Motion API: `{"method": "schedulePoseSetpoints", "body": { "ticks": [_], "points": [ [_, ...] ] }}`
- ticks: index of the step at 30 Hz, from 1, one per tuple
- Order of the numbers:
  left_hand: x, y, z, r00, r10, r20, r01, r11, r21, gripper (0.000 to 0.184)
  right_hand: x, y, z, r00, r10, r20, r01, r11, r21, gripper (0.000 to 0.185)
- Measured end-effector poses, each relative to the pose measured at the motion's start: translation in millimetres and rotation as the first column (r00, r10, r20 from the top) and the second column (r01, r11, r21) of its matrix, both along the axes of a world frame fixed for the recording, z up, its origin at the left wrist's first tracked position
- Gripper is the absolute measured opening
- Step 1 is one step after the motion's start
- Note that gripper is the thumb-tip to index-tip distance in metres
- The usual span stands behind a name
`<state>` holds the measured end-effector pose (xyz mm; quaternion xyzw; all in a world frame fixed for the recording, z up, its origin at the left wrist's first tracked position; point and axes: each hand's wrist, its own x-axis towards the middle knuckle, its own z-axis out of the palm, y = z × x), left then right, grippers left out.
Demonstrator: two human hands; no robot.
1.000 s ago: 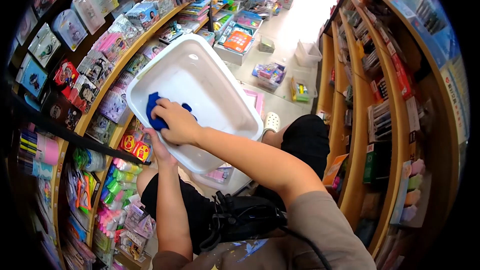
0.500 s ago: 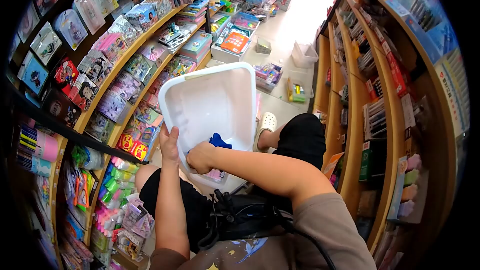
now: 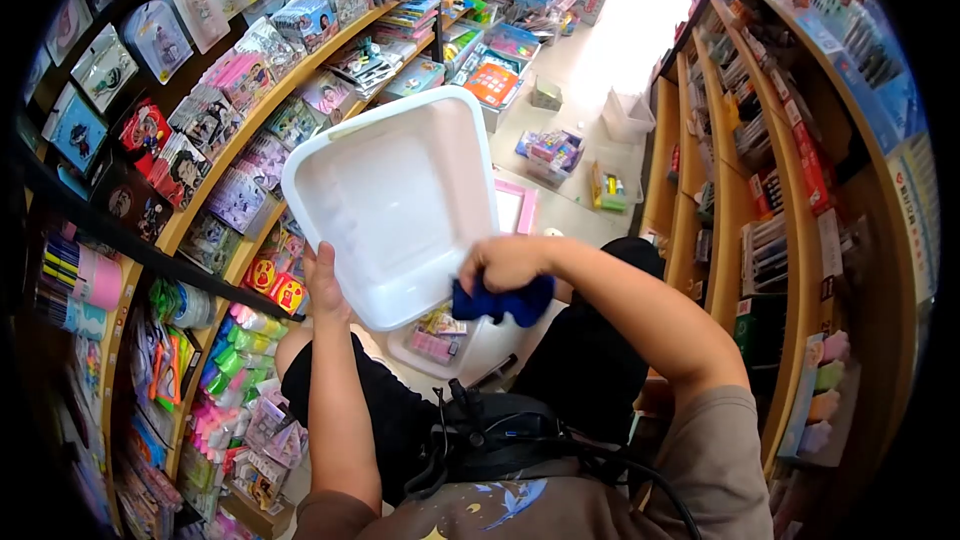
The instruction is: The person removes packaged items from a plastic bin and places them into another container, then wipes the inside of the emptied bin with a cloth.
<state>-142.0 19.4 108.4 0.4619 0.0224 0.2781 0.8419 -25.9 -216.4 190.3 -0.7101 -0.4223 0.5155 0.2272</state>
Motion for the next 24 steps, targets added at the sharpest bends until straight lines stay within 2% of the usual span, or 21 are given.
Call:
{"method": "schedulePoseSetpoints", "body": {
  "ticks": [1,2,4,5,6,8,10,11,12,14,18,20,22,24],
  "points": [
    [1,-1,0,1.000,-0.014,-0.013,0.014,1.000,-0.004,0.064,2,5,5,0.994,-0.113,-0.001,0.111,0.982,0.151,0.032],
    [2,-3,0,0.999,-0.029,-0.024,0.029,1.000,-0.009,0.064,4,13,17,0.991,-0.124,0.041,0.102,0.932,0.348,0.033],
    [4,-6,-3,0.999,-0.016,-0.033,0.014,0.999,-0.050,0.065,1,36,42,0.973,-0.230,0.035,0.180,0.840,0.511,0.035],
    [5,-6,-7,0.999,-0.007,-0.039,0.005,0.998,-0.070,0.066,0,49,46,0.961,-0.276,0.032,0.192,0.744,0.640,0.036],
    [6,-2,-18,0.998,-0.055,-0.025,0.052,0.993,-0.103,0.066,0,63,44,0.948,-0.317,-0.029,0.241,0.655,0.716,0.036],
    [3,-8,-12,0.995,-0.051,-0.088,0.039,0.991,-0.127,0.071,4,93,28,0.905,-0.399,-0.150,0.346,0.482,0.805,0.038],
    [6,-13,-9,0.993,-0.119,-0.023,0.112,0.974,-0.199,0.073,2,114,4,0.769,-0.624,0.138,0.131,0.367,0.921,0.047],
    [6,-14,-8,0.989,-0.149,0.011,0.148,0.961,-0.234,0.075,2,116,-10,0.680,-0.615,0.398,-0.079,0.479,0.874,0.059],
    [6,-15,-7,0.988,-0.156,-0.009,0.148,0.954,-0.261,0.075,-11,116,-21,0.617,-0.598,0.512,-0.124,0.569,0.813,0.066],
    [2,-15,-5,0.984,-0.166,-0.057,0.139,0.936,-0.323,0.077,-28,110,-42,0.539,-0.467,0.701,-0.290,0.678,0.675,0.067],
    [0,-8,-4,0.990,-0.128,-0.054,0.104,0.939,-0.328,0.072,-45,99,-64,0.588,-0.434,0.683,-0.282,0.681,0.676,0.063],
    [-3,-4,-4,0.990,-0.141,-0.028,0.117,0.899,-0.422,0.068,-51,83,-62,0.657,-0.290,0.696,-0.314,0.734,0.602,0.058],
    [1,-9,-7,0.997,-0.051,-0.058,0.025,0.924,-0.382,0.068,-56,74,-70,0.700,-0.215,0.681,-0.295,0.781,0.550,0.049],
    [1,-11,-12,0.997,-0.024,-0.071,-0.004,0.930,-0.368,0.066,-58,67,-70,0.672,-0.138,0.728,-0.319,0.833,0.452,0.038]
  ]
}}
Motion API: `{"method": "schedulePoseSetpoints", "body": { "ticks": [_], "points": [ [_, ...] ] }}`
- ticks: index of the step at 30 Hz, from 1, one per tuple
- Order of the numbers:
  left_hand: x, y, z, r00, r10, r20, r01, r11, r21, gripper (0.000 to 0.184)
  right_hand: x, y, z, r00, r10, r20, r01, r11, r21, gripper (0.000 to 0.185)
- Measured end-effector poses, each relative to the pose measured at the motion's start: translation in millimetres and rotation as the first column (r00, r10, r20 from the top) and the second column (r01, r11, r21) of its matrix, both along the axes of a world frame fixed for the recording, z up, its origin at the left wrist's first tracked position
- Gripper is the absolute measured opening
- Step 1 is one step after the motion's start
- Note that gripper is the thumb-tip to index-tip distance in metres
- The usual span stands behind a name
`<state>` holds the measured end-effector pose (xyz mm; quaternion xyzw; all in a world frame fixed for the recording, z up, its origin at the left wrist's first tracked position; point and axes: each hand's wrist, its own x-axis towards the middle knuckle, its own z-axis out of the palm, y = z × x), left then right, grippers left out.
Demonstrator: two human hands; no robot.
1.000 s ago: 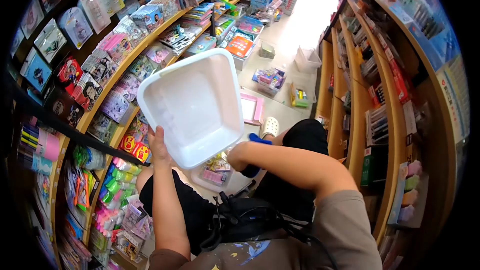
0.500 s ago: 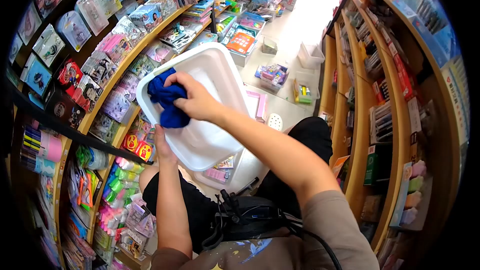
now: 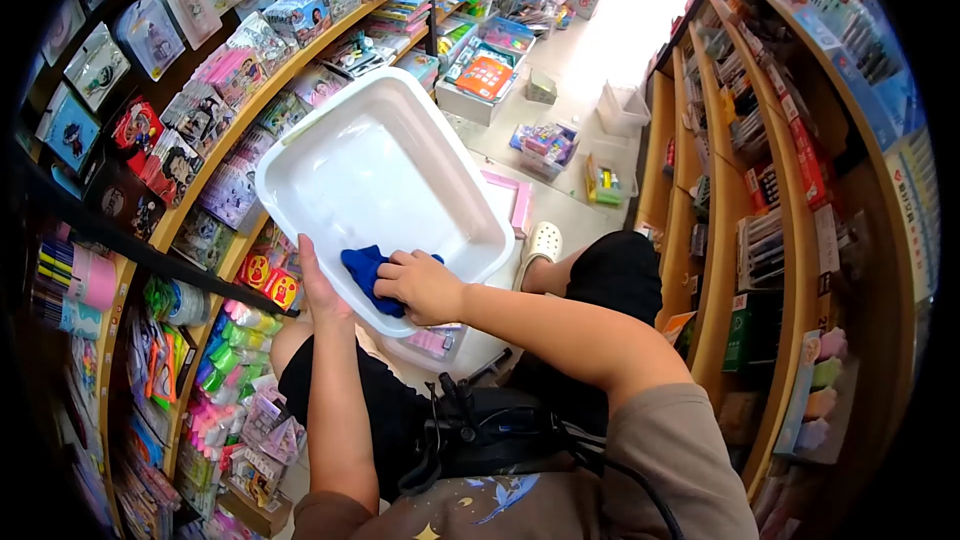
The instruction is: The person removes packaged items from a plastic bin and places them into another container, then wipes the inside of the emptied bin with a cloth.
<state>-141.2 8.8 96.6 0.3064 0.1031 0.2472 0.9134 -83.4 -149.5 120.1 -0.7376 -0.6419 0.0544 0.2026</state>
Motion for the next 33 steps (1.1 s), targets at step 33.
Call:
{"method": "schedulePoseSetpoints", "body": {
  "ticks": [33],
  "points": [
    [11,-30,19,0.994,0.002,-0.106,0.050,0.868,0.493,0.062,104,-18,54,0.575,-0.278,0.770,0.537,0.838,-0.098,0.014]
  ]
}}
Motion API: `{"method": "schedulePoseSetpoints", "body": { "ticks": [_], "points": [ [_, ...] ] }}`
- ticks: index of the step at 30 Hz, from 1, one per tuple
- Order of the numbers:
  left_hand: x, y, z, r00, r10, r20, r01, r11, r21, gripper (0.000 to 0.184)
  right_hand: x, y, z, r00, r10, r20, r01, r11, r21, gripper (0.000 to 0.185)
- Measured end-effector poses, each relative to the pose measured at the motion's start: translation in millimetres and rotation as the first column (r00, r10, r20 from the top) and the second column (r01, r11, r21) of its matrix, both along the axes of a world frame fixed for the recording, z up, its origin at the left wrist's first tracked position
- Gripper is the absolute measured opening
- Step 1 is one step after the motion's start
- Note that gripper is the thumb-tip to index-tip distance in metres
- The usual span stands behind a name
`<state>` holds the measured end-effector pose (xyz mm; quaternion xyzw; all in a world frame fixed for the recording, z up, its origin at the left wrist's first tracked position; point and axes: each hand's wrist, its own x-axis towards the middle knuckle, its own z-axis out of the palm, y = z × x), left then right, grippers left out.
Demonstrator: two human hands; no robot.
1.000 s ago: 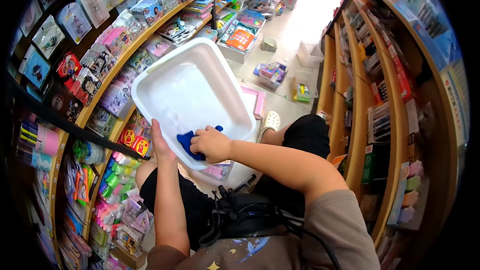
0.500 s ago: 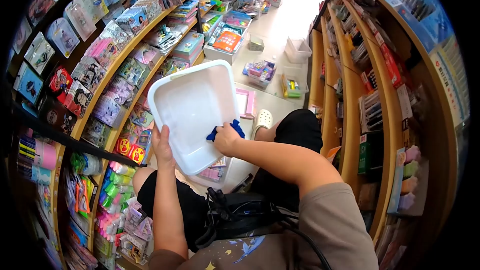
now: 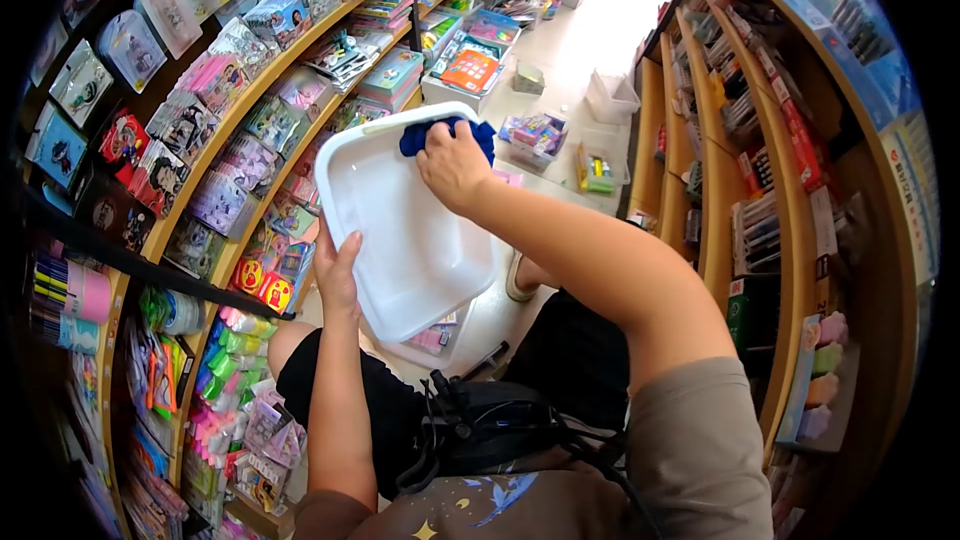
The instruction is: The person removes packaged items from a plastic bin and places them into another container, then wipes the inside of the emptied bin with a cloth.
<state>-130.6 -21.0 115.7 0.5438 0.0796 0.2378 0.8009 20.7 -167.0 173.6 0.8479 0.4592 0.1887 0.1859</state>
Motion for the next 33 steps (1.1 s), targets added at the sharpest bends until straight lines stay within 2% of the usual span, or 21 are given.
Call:
{"method": "schedulePoseSetpoints", "body": {
  "ticks": [3,4,6,9,10,11,12,13,14,16,17,19,21,23,25,33],
  "points": [
    [-2,-2,2,0.999,0.021,0.041,-0.021,1.000,-0.021,0.065,-14,-2,-27,1.000,-0.004,-0.030,0.000,0.990,-0.139,0.015],
    [-2,-1,3,0.998,0.033,0.056,-0.031,0.999,-0.036,0.065,-22,-4,-36,0.998,0.044,-0.048,-0.052,0.981,-0.187,0.015],
    [-2,6,4,0.994,0.074,0.076,-0.071,0.996,-0.045,0.065,-39,-11,-60,0.986,0.104,-0.130,-0.131,0.966,-0.225,0.014],
    [-1,8,7,0.988,0.112,0.109,-0.104,0.992,-0.077,0.065,-64,-23,-93,0.954,0.082,-0.289,-0.174,0.935,-0.308,0.015],
    [-2,7,6,0.985,0.127,0.118,-0.116,0.989,-0.094,0.065,-70,-22,-95,0.947,0.041,-0.318,-0.144,0.940,-0.309,0.017],
    [-3,6,4,0.983,0.137,0.122,-0.127,0.988,-0.092,0.065,-69,-26,-110,0.942,0.045,-0.334,-0.115,0.974,-0.194,0.020],
    [-4,5,2,0.981,0.149,0.126,-0.138,0.987,-0.086,0.065,-69,-25,-105,0.907,0.003,-0.421,-0.071,0.987,-0.146,0.021],
    [-6,6,1,0.979,0.159,0.129,-0.150,0.986,-0.078,0.065,-68,-22,-101,0.861,-0.033,-0.508,-0.021,0.995,-0.101,0.024],
    [-7,7,1,0.977,0.174,0.122,-0.164,0.983,-0.083,0.065,-65,-20,-99,0.758,-0.078,-0.648,0.051,0.997,-0.059,0.024],
    [-7,7,4,0.975,0.192,0.114,-0.182,0.979,-0.091,0.066,-55,-17,-95,0.483,-0.123,-0.867,0.222,0.975,-0.015,0.024],
    [-7,8,8,0.973,0.192,0.125,-0.181,0.979,-0.093,0.062,-48,-17,-96,0.413,-0.101,-0.905,0.245,0.969,0.003,0.026],
    [-9,11,14,0.969,0.201,0.142,-0.188,0.977,-0.099,0.055,-51,-16,-82,0.191,-0.014,-0.981,0.366,0.929,0.058,0.027],
    [-7,12,12,0.962,0.232,0.142,-0.224,0.972,-0.067,0.052,-62,-7,-74,-0.147,0.043,-0.988,0.393,0.919,-0.018,0.029],
    [-5,11,7,0.959,0.245,0.143,-0.238,0.969,-0.065,0.051,-80,6,-71,-0.163,0.157,-0.974,0.370,0.925,0.087,0.029],
    [-7,13,6,0.966,0.229,0.123,-0.213,0.968,-0.134,0.050,-87,19,-58,-0.273,0.118,-0.955,0.329,0.944,0.023,0.033],
    [-8,27,-5,0.951,0.288,0.110,-0.255,0.935,-0.246,0.045,-84,33,-43,-0.483,0.124,-0.867,0.341,0.939,-0.055,0.030]
  ]
}}
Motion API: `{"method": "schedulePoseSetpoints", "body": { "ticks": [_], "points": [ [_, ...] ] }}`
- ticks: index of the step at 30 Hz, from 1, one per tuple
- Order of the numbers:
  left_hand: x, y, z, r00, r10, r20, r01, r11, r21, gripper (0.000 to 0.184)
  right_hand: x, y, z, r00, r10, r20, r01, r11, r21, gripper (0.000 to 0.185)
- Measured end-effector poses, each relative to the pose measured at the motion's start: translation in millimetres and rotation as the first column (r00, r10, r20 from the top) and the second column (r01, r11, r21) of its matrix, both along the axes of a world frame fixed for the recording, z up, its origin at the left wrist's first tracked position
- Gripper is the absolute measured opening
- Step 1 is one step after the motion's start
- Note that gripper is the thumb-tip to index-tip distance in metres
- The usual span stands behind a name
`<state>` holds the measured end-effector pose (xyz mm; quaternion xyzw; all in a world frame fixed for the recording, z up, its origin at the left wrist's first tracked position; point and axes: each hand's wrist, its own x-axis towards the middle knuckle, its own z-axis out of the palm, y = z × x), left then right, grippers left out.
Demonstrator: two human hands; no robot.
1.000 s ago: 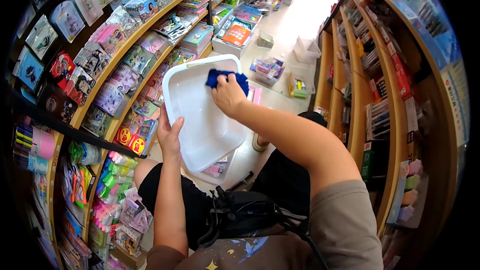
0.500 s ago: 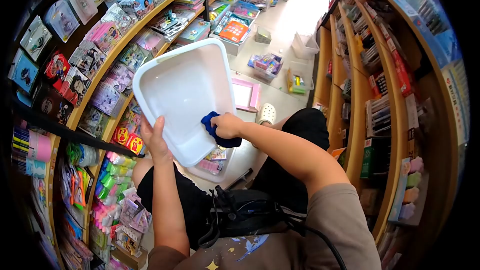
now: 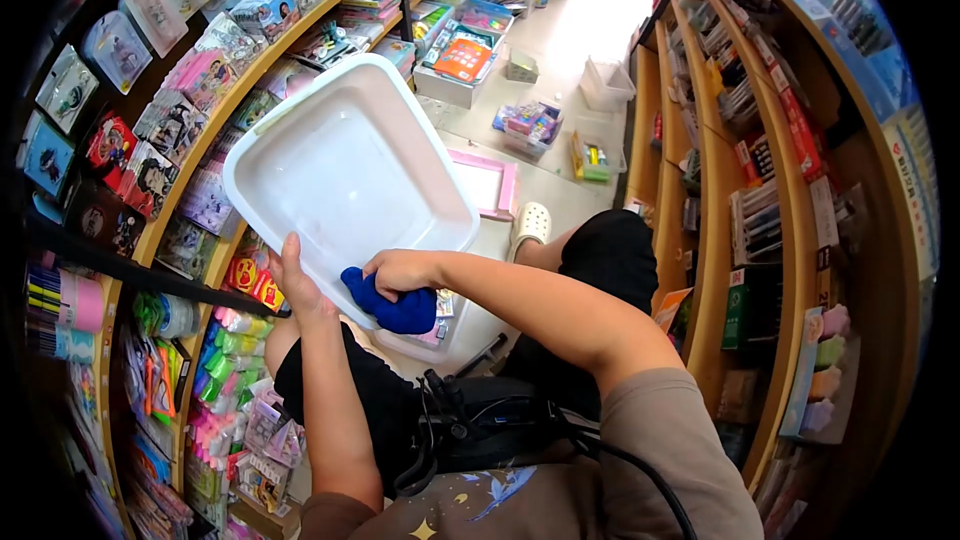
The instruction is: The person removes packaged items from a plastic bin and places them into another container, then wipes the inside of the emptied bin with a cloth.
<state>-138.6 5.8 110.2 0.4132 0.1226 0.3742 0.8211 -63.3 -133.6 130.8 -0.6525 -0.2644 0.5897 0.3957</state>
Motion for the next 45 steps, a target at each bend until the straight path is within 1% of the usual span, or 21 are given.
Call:
{"method": "schedulePoseSetpoints", "body": {
  "ticks": [5,7,10,11,12,14,16,17,20,23,26,27,31,34,36,37,38,39,40,42,45],
  "points": [
    [7,-4,-6,0.999,0.045,-0.024,-0.046,0.999,-0.023,0.045,7,-7,-3,0.998,0.012,-0.057,-0.013,0.999,-0.031,0.034],
    [10,-6,-2,0.998,0.064,0.001,-0.064,0.997,0.041,0.044,10,-12,-5,0.993,0.020,-0.117,-0.026,0.998,-0.055,0.037],
    [16,1,-2,0.993,0.119,0.007,-0.119,0.987,0.107,0.044,9,-24,1,0.979,0.041,-0.201,-0.064,0.992,-0.113,0.048],
    [17,4,-3,0.990,0.141,0.005,-0.141,0.982,0.124,0.044,7,-29,-29,0.995,0.095,-0.032,-0.097,0.994,-0.055,0.057],
    [16,6,-1,0.990,0.139,0.000,-0.138,0.986,0.091,0.045,5,-37,-30,0.980,0.126,-0.156,-0.138,0.988,-0.074,0.063],
    [12,12,4,0.989,0.146,-0.005,-0.145,0.989,0.021,0.045,7,-56,-45,0.990,0.049,-0.134,-0.069,0.986,-0.149,0.065],
    [9,15,2,0.985,0.171,-0.012,-0.170,0.983,0.063,0.046,11,-76,-41,0.990,-0.053,-0.133,0.035,0.990,-0.135,0.065],
    [7,16,1,0.984,0.180,-0.018,-0.178,0.980,0.086,0.046,15,-86,-34,0.985,-0.090,-0.147,0.067,0.985,-0.156,0.059],
    [3,16,5,0.988,0.155,-0.009,-0.155,0.988,0.001,0.046,31,-115,-38,0.938,-0.157,-0.308,0.132,0.986,-0.100,0.054],
    [-2,19,5,0.993,0.118,0.007,-0.118,0.991,-0.066,0.047,35,-136,-43,0.914,-0.276,-0.299,0.276,0.960,-0.042,0.057],
    [-1,20,7,0.990,0.141,-0.015,-0.142,0.981,-0.129,0.048,26,-140,-26,0.919,-0.289,-0.267,0.316,0.947,0.062,0.059],
    [-1,21,7,0.990,0.138,-0.017,-0.139,0.982,-0.131,0.049,24,-137,-13,0.931,-0.251,-0.264,0.286,0.953,0.103,0.063],
    [-1,20,4,0.993,0.115,-0.036,-0.119,0.983,-0.139,0.049,17,-108,37,0.919,-0.209,-0.335,0.328,0.876,0.354,0.064],
    [1,15,1,0.994,0.105,-0.022,-0.107,0.983,-0.150,0.050,19,-71,63,0.958,-0.230,-0.170,0.284,0.839,0.464,0.060],
    [1,10,6,0.997,0.071,-0.003,-0.070,0.976,-0.206,0.051,24,-38,58,0.961,-0.237,0.142,0.137,0.856,0.499,0.055],
    [0,5,15,0.999,0.040,0.008,-0.036,0.966,-0.257,0.052,25,-21,35,0.872,-0.282,0.400,0.058,0.871,0.488,0.054],
    [-1,2,22,1.000,0.010,0.022,-0.003,0.952,-0.305,0.054,21,-6,15,0.715,-0.310,0.627,-0.015,0.889,0.457,0.053],
    [-1,2,24,1.000,0.010,0.024,-0.002,0.956,-0.292,0.055,14,2,16,0.727,-0.231,0.647,-0.018,0.935,0.355,0.053],
    [-3,5,24,1.000,-0.008,0.023,0.015,0.952,-0.306,0.055,0,11,11,0.692,-0.238,0.681,-0.010,0.941,0.339,0.054],
    [-6,12,21,0.999,-0.038,0.016,0.041,0.940,-0.339,0.054,-20,18,15,0.688,-0.202,0.697,0.023,0.966,0.257,0.057],
    [-6,16,14,0.998,-0.059,0.036,0.068,0.938,-0.341,0.054,-23,21,14,0.699,-0.197,0.687,0.012,0.964,0.264,0.054]
  ]
}}
